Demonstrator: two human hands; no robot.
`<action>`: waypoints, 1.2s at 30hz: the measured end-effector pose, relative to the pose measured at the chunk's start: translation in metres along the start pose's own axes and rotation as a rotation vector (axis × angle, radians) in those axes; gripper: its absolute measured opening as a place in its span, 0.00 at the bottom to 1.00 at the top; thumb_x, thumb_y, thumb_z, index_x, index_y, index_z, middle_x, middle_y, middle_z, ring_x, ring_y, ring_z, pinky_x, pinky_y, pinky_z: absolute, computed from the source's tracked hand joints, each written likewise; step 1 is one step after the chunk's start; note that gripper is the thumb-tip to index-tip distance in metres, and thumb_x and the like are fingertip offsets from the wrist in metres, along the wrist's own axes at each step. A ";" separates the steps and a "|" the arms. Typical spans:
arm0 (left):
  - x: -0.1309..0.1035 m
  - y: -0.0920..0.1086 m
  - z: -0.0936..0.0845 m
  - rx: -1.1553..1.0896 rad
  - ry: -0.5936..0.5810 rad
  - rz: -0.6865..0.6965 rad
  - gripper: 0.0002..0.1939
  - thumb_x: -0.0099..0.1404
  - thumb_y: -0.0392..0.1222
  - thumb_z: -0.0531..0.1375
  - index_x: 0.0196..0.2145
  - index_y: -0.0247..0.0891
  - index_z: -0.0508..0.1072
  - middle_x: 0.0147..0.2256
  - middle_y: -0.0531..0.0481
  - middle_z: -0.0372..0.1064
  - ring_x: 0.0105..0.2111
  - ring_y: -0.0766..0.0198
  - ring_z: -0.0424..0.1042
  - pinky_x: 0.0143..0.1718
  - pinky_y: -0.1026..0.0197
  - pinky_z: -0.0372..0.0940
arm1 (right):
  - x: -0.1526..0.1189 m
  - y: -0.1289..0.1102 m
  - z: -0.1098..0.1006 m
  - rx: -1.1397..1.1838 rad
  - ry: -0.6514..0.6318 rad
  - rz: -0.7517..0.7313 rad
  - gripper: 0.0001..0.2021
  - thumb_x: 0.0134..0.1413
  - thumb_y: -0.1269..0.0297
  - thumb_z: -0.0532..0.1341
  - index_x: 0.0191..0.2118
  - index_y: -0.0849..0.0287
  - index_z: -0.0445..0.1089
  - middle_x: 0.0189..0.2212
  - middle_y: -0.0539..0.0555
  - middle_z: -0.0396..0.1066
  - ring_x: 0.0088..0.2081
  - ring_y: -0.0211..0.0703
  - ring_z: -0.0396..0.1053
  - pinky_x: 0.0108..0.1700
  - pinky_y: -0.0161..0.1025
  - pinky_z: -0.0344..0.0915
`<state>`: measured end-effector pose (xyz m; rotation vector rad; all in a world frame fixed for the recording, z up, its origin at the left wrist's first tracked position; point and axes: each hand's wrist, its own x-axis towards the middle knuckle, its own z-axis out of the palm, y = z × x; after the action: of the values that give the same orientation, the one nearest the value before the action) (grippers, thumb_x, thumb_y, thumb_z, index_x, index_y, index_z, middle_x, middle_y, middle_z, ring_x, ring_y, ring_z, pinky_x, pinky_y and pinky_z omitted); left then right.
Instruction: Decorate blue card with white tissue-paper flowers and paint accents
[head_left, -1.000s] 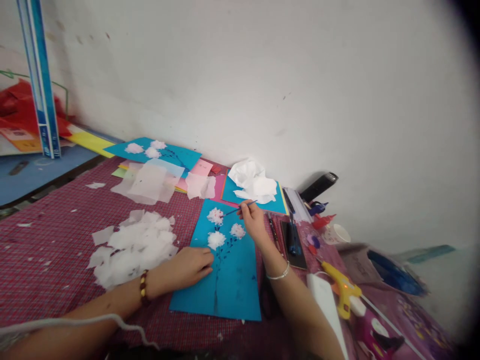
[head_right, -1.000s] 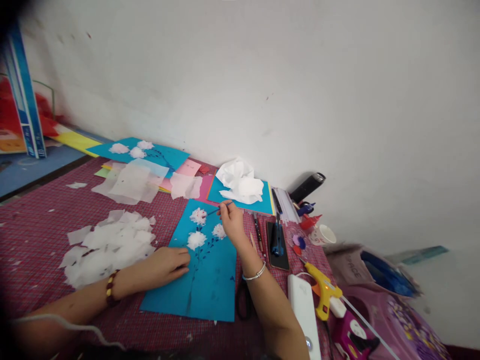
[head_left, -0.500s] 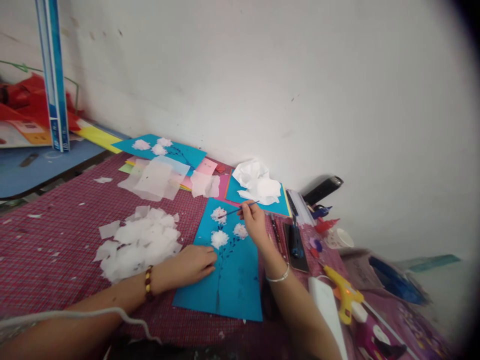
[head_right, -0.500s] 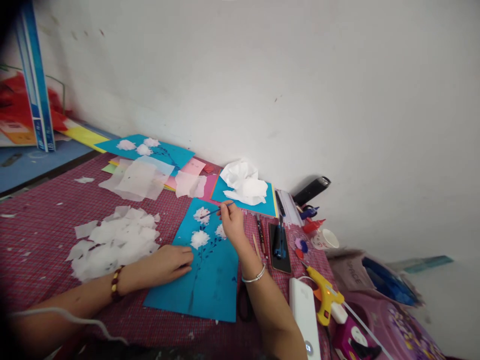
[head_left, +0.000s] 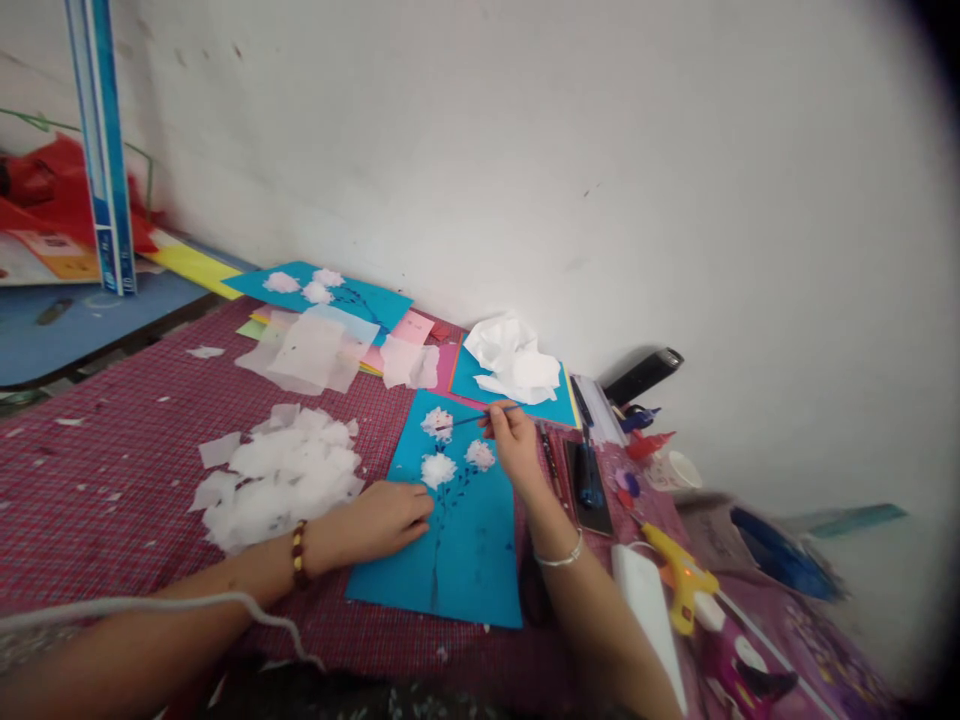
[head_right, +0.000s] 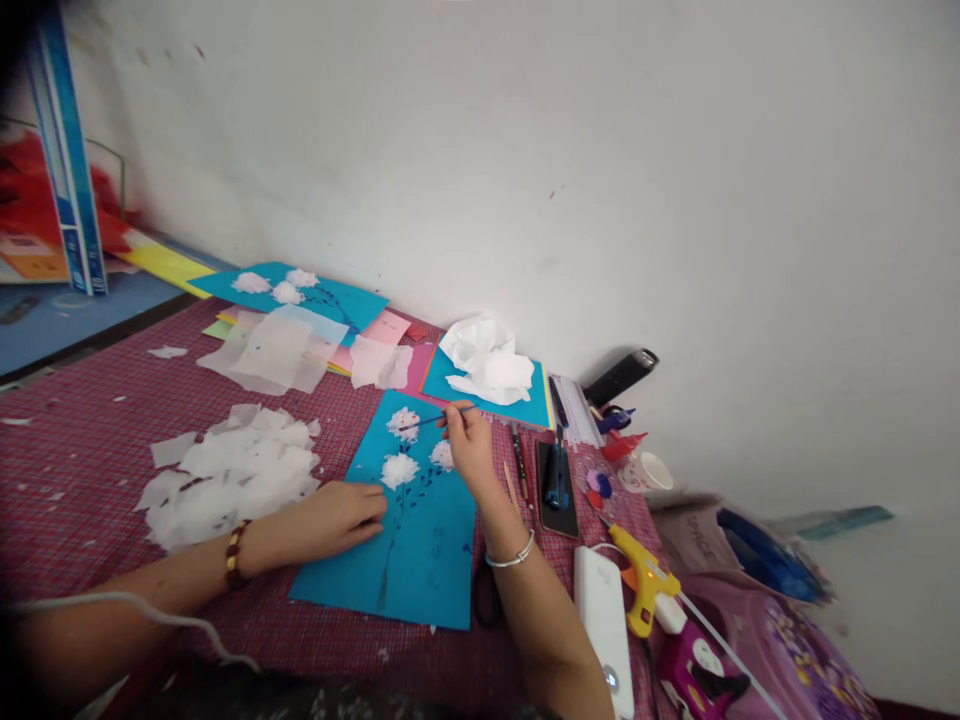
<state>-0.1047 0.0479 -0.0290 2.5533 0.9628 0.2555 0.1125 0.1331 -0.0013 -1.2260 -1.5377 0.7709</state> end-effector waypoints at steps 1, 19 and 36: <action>0.000 0.000 0.001 0.005 0.003 0.004 0.07 0.70 0.40 0.56 0.33 0.37 0.69 0.36 0.50 0.71 0.34 0.60 0.71 0.34 0.61 0.60 | -0.002 0.000 -0.003 0.007 0.028 0.003 0.17 0.59 0.46 0.55 0.34 0.57 0.68 0.24 0.51 0.73 0.23 0.40 0.69 0.26 0.36 0.64; -0.001 0.008 0.005 0.097 0.040 0.103 0.09 0.70 0.41 0.55 0.32 0.37 0.69 0.33 0.51 0.70 0.32 0.63 0.71 0.33 0.61 0.59 | -0.040 -0.008 -0.032 0.096 0.133 0.024 0.16 0.58 0.48 0.58 0.34 0.58 0.69 0.22 0.50 0.73 0.21 0.38 0.68 0.26 0.36 0.66; 0.007 0.064 0.048 -0.050 0.047 0.446 0.08 0.60 0.42 0.65 0.29 0.39 0.69 0.29 0.55 0.72 0.27 0.65 0.68 0.29 0.58 0.59 | -0.065 0.006 -0.011 0.122 0.157 0.118 0.14 0.60 0.53 0.58 0.33 0.58 0.67 0.22 0.49 0.73 0.21 0.37 0.68 0.25 0.35 0.64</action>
<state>-0.0466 -0.0056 -0.0447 2.6971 0.3830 0.4580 0.1253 0.0720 -0.0230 -1.2638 -1.2823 0.8137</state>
